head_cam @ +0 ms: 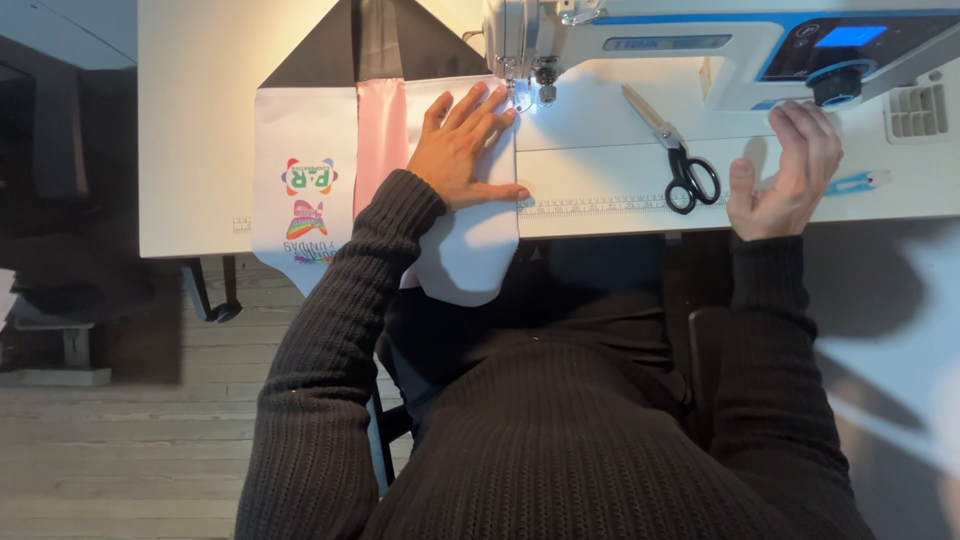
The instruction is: Sew printed material pieces together using a sewing machine to create bags.
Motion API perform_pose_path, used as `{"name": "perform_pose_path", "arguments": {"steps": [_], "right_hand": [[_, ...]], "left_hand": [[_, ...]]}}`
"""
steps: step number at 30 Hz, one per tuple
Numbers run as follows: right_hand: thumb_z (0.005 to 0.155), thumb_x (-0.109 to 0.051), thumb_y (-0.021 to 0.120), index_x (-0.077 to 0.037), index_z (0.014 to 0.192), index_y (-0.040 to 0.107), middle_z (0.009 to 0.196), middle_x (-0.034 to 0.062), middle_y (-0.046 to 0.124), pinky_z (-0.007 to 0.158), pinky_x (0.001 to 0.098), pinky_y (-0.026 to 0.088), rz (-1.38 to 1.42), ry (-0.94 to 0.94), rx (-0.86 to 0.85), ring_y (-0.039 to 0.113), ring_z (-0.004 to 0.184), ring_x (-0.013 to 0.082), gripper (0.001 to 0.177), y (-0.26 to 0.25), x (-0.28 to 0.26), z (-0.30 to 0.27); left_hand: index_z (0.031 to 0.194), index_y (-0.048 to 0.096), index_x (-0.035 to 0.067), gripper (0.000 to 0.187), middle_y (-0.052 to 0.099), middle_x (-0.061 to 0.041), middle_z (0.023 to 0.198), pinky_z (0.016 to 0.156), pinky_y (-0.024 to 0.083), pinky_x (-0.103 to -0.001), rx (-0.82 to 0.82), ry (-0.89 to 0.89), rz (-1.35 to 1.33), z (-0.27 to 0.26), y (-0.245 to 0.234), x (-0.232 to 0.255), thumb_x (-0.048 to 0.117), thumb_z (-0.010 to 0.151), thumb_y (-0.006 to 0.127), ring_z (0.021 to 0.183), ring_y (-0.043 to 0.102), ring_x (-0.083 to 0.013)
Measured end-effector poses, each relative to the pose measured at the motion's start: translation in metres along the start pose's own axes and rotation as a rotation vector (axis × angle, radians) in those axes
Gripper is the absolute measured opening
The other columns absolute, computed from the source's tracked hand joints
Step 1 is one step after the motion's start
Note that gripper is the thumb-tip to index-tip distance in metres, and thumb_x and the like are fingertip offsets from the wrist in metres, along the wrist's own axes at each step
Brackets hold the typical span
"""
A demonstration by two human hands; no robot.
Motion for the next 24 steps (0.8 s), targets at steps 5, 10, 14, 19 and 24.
{"name": "perform_pose_path", "arguments": {"steps": [5,10,14,19,24], "right_hand": [[0.116,-0.051,0.053,0.008,0.14,0.062,0.146,0.0232,0.059,0.125,0.0551,0.036,-0.019,0.014,-0.002,0.05,0.143,0.043,0.063,0.0032,0.0017,-0.0017],[0.117,-0.052,0.052,0.008,0.138,0.063,0.145,0.0231,0.06,0.125,0.0556,0.035,-0.011,0.006,0.005,0.05,0.143,0.0426,0.065,0.0029,0.001,-0.0008],[0.117,-0.053,0.051,0.008,0.139,0.063,0.145,0.023,0.06,0.125,0.0553,0.036,-0.011,0.004,0.004,0.049,0.143,0.0424,0.066,0.0064,0.0041,-0.0018],[0.117,-0.054,0.05,0.009,0.137,0.063,0.145,0.0229,0.06,0.124,0.0547,0.037,-0.011,0.014,0.007,0.05,0.142,0.0416,0.068,0.0024,0.0002,-0.0019],[0.117,-0.052,0.049,0.009,0.136,0.065,0.143,0.0228,0.062,0.124,0.0543,0.037,-0.026,0.01,0.008,0.052,0.141,0.0415,0.066,0.0048,0.0057,-0.0024]], "left_hand": [[0.149,0.05,0.006,0.116,0.031,-0.02,0.165,0.122,0.006,-0.062,-0.018,-0.014,-0.02,-0.0007,0.0025,-0.0012,0.093,0.074,0.057,0.155,0.018,-0.0346],[0.152,0.047,0.004,0.119,0.029,-0.02,0.166,0.122,0.006,-0.062,-0.004,0.004,-0.011,0.0004,0.0059,-0.0026,0.094,0.075,0.056,0.156,0.017,-0.0347],[0.152,0.047,0.004,0.119,0.028,-0.019,0.167,0.123,0.005,-0.062,-0.026,-0.021,0.025,0.0015,0.006,-0.0075,0.095,0.076,0.056,0.157,0.017,-0.0337],[0.154,0.045,0.005,0.119,0.027,-0.019,0.168,0.123,0.005,-0.062,-0.019,-0.008,0.022,0.0028,0.0068,-0.0076,0.095,0.076,0.058,0.157,0.018,-0.0343],[0.154,0.046,0.005,0.12,0.029,-0.019,0.166,0.122,0.005,-0.062,-0.007,-0.004,-0.008,0.005,0.0021,-0.0055,0.094,0.074,0.058,0.156,0.018,-0.0347]]}}
Point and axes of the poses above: each hand's wrist, its own z-axis towards the middle knuckle, its own y-axis out of the palm, x = y × z, the point moved 10 cm from there along z, towards the middle knuckle
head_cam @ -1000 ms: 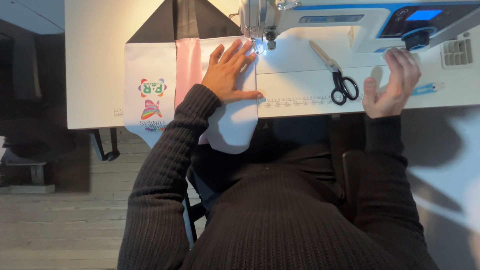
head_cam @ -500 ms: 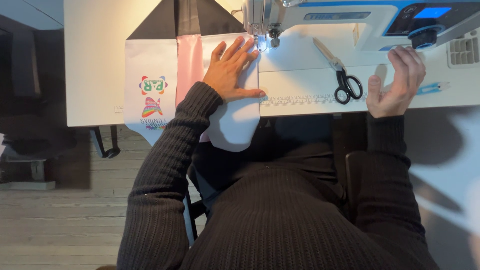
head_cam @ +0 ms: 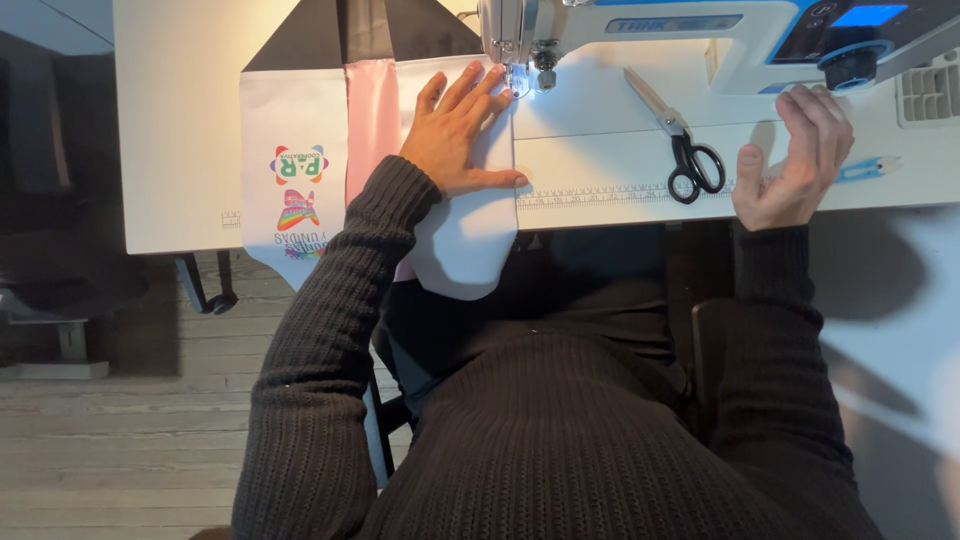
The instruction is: Sew printed material pieces together using a sewing machine to create bags.
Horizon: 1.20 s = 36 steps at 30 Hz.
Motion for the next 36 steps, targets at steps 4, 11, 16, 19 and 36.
{"name": "perform_pose_path", "arguments": {"steps": [4,11,16,19,36], "right_hand": [[0.115,-0.04,0.054,0.006,0.131,0.071,0.14,0.0201,0.068,0.122,0.0517,0.038,-0.011,0.013,0.003,0.056,0.14,0.0387,0.053,0.003,0.015,-0.01],[0.109,-0.024,0.067,0.003,0.115,0.078,0.128,0.0119,0.074,0.119,0.0462,0.041,-0.043,0.072,-0.082,0.061,0.132,0.0293,0.03,0.019,0.035,-0.021],[0.109,-0.022,0.07,0.003,0.117,0.079,0.125,0.0116,0.074,0.121,0.0454,0.041,-0.048,0.034,-0.049,0.06,0.131,0.0298,0.027,0.017,0.032,-0.02],[0.106,-0.02,0.067,0.003,0.118,0.079,0.127,0.0114,0.074,0.122,0.0454,0.04,-0.051,0.029,-0.059,0.061,0.131,0.029,0.029,0.017,0.036,-0.023],[0.104,-0.019,0.07,0.001,0.114,0.08,0.124,0.0075,0.074,0.12,0.0444,0.04,-0.056,0.045,-0.069,0.061,0.13,0.0273,0.025,0.017,0.035,-0.023]], "left_hand": [[0.152,0.047,0.004,0.12,0.03,-0.02,0.166,0.122,0.005,-0.063,-0.008,-0.006,0.019,-0.001,0.001,0.0,0.095,0.074,0.06,0.156,0.018,-0.0351],[0.151,0.048,0.004,0.119,0.031,-0.018,0.165,0.121,0.005,-0.063,0.002,-0.001,-0.012,-0.001,-0.005,0.002,0.093,0.074,0.061,0.155,0.018,-0.0346],[0.152,0.048,0.003,0.118,0.029,-0.018,0.168,0.124,0.005,-0.062,0.003,0.009,-0.004,-0.002,-0.004,0.002,0.093,0.077,0.061,0.157,0.018,-0.0342],[0.152,0.048,0.001,0.121,0.029,-0.019,0.167,0.122,0.005,-0.062,0.006,0.016,0.007,-0.002,0.001,0.001,0.094,0.075,0.061,0.156,0.018,-0.035],[0.153,0.047,0.001,0.121,0.028,-0.018,0.167,0.123,0.005,-0.062,0.009,0.024,0.016,-0.003,0.0,0.003,0.095,0.076,0.058,0.156,0.018,-0.0351]]}}
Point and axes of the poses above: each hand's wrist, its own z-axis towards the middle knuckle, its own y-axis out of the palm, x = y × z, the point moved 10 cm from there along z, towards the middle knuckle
